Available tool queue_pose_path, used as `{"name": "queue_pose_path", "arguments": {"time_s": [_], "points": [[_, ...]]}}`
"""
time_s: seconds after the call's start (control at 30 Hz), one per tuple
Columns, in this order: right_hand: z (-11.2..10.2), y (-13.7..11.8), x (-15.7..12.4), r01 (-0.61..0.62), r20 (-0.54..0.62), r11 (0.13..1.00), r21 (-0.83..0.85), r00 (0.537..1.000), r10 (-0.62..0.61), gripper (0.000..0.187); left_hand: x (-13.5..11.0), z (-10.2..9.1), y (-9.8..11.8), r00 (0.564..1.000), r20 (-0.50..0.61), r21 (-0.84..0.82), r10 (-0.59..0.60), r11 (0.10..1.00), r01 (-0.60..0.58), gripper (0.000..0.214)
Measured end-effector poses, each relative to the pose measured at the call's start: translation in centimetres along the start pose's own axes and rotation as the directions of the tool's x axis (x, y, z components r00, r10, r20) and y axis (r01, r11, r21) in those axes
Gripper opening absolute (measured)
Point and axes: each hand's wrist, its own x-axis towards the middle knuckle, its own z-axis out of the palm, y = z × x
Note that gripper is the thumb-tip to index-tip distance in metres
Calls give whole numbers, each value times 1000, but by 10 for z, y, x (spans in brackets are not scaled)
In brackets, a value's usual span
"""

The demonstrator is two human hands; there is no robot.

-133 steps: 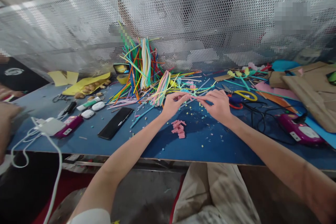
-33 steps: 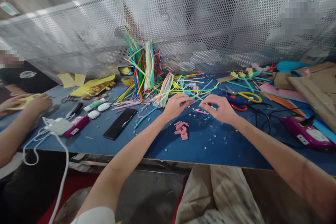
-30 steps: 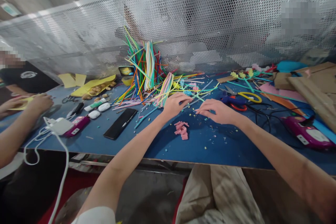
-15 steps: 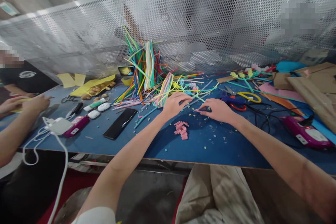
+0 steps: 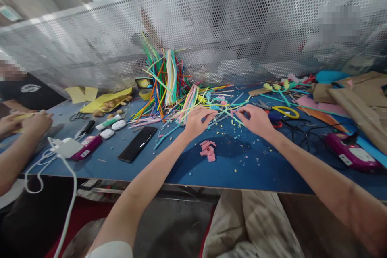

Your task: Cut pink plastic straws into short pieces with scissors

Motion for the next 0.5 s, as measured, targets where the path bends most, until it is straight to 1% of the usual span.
{"name": "queue_pose_path", "arguments": {"time_s": [0.07,0.1,0.17,0.23,0.3,0.4,0.5], "points": [[1,1,0,-49,-46,994,94,998,53,30,0,0,2,1000,9,0,-23,1000,23,18],[2,0,0,-59,-54,990,128,996,66,31,1,1,2,999,11,-1,-52,999,52,19],[3,-4,-1,-42,-58,987,156,997,52,29,1,3,4,988,17,-21,-155,988,156,22],[4,-10,-3,3,-52,990,140,999,4,25,1,6,5,960,41,-84,-276,957,279,26],[6,-17,-5,43,-38,992,119,999,-38,22,1,9,7,929,83,-180,-361,911,371,30],[11,-24,-8,75,-20,993,87,997,-73,19,-1,12,9,898,108,-287,-426,852,439,34],[13,-27,-8,90,6,994,66,996,-91,18,-1,15,9,881,116,-324,-459,821,471,34]]}}
